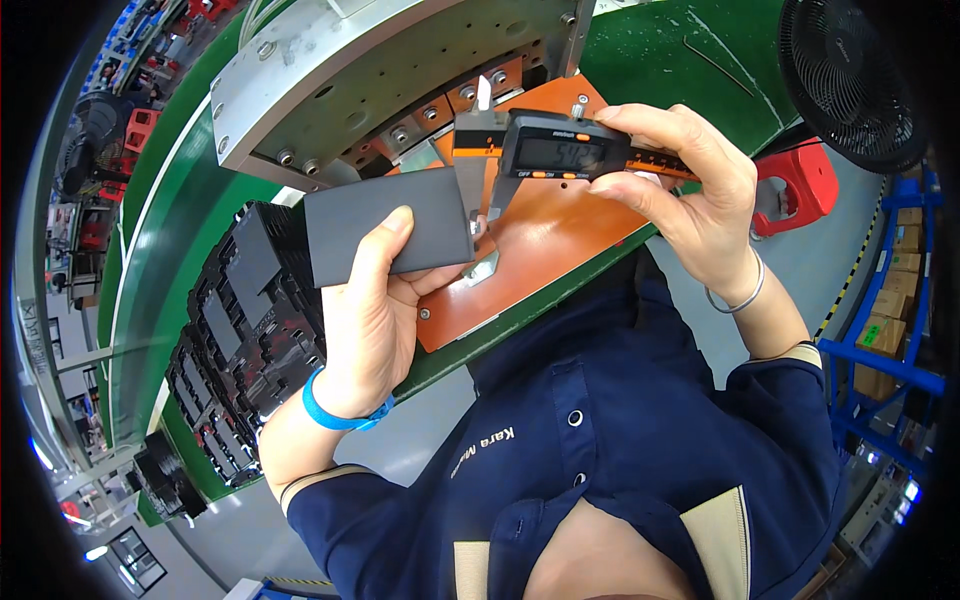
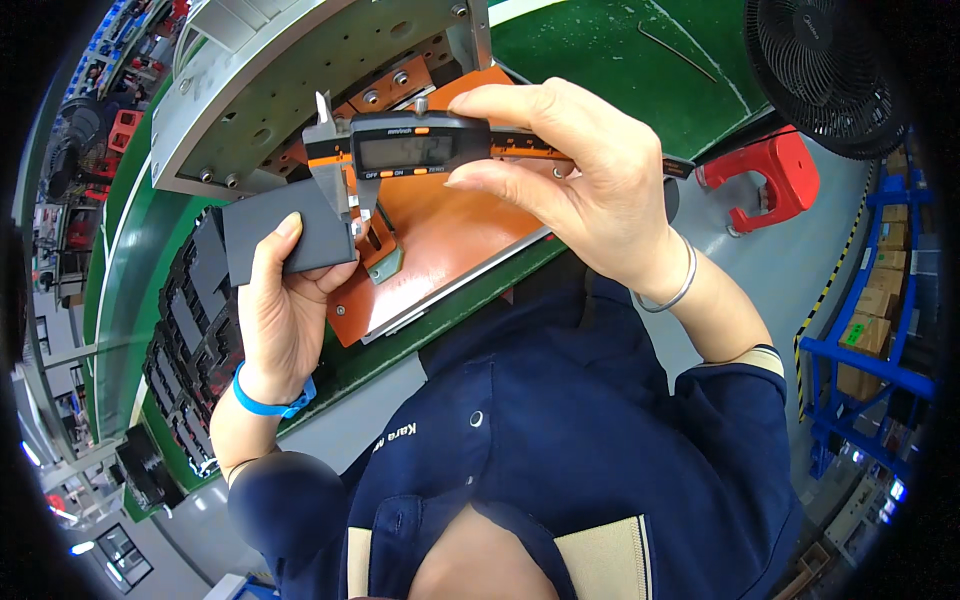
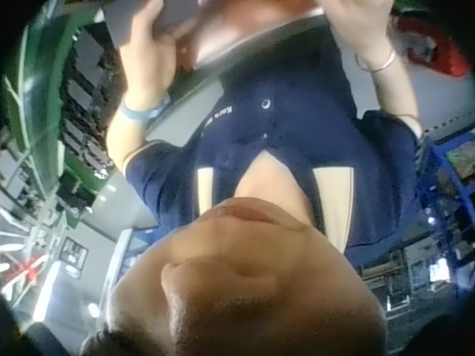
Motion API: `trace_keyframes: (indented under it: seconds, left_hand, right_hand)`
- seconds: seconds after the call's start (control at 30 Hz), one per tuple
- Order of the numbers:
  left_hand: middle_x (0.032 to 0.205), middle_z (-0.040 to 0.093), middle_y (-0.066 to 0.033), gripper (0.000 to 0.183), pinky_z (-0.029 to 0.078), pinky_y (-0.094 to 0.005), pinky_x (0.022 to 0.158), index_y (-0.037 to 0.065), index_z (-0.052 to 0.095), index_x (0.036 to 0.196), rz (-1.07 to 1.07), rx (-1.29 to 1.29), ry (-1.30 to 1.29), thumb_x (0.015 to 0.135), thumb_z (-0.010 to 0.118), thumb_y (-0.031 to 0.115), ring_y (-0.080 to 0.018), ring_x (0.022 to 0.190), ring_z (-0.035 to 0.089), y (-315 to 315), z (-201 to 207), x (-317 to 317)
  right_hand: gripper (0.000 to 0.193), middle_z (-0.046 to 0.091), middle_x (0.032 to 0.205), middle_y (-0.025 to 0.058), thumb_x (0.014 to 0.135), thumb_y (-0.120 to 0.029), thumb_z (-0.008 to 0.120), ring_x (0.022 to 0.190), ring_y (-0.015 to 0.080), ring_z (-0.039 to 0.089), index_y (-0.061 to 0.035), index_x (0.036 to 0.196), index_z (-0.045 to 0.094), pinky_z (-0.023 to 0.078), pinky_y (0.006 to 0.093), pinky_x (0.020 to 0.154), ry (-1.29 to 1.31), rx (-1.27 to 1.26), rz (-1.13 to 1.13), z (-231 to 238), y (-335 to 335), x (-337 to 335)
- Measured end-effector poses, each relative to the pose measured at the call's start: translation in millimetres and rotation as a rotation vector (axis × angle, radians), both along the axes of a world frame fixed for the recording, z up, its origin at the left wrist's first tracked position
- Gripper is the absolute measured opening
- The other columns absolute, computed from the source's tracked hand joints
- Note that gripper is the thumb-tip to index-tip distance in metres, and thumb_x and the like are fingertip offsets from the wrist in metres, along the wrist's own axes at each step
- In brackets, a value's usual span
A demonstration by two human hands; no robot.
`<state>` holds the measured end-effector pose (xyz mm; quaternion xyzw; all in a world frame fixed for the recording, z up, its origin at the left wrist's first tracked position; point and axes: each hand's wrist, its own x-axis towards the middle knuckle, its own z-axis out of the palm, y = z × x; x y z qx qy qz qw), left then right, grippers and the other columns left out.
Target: The person repeatedly picks up small black rectangular components from a tray, places them on an orange fixture, and measures them using a digital caliper. After each measurement, the component is returned to the tray, and the process is repeated for multiple units.
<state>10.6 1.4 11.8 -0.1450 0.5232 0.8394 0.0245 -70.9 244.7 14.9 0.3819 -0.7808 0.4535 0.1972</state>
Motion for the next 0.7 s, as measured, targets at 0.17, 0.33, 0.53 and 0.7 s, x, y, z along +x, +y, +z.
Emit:
trace_keyframes:
  seconds: [0.17, 0.33, 0.53, 0.7]
  left_hand:
    - [0.108, 0.066, -0.0153, 0.033, 0.058, -0.0347, 0.085, -0.004, 0.055, 0.117, -0.015, 0.012, -0.001, 0.097, 0.053, 0.022, -0.0263, 0.1, 0.068, 0.7, 1.0, 0.7]
    - [0.109, 0.066, -0.0149, 0.032, 0.059, -0.0343, 0.083, -0.003, 0.055, 0.118, -0.017, 0.024, 0.006, 0.097, 0.053, 0.022, -0.0257, 0.1, 0.068, 0.9, 0.9, -0.1]
    - [0.109, 0.066, -0.0151, 0.032, 0.059, -0.0344, 0.083, -0.003, 0.053, 0.118, -0.008, 0.016, 0.005, 0.097, 0.053, 0.021, -0.0258, 0.099, 0.068, 0.0, 0.1, -1.4]
    - [0.108, 0.066, -0.0158, 0.032, 0.06, -0.0338, 0.081, -0.003, 0.052, 0.118, 0.003, 0.012, 0.009, 0.097, 0.053, 0.021, -0.0261, 0.098, 0.068, 0.5, 0.0, -1.8]
  right_hand:
    - [0.039, 0.067, 0.089, 0.0101, 0.07, -0.011, 0.083, 0.073, 0.0171, 0.064, -0.0003, 0.105, 0.068, 0.052, 0.0255, 0.066, 0.008, 0.0, 0.005, -4.1, -2.2, -1.4]
    - [0.04, 0.067, 0.086, 0.0094, 0.069, -0.011, 0.083, 0.07, 0.0172, 0.062, -0.0014, 0.105, 0.069, 0.051, 0.0261, 0.062, 0.038, 0.021, 0.011, -3.1, -1.4, -2.0]
    - [0.04, 0.067, 0.085, 0.0085, 0.068, -0.012, 0.083, 0.068, 0.0169, 0.062, -0.0021, 0.105, 0.069, 0.05, 0.0259, 0.06, 0.077, 0.011, 0.006, -3.4, -2.3, -2.9]
    - [0.041, 0.068, 0.085, 0.0083, 0.068, -0.012, 0.083, 0.067, 0.0169, 0.061, -0.0019, 0.105, 0.07, 0.049, 0.0254, 0.058, 0.115, 0.009, 0.006, -3.3, -3.5, -4.0]
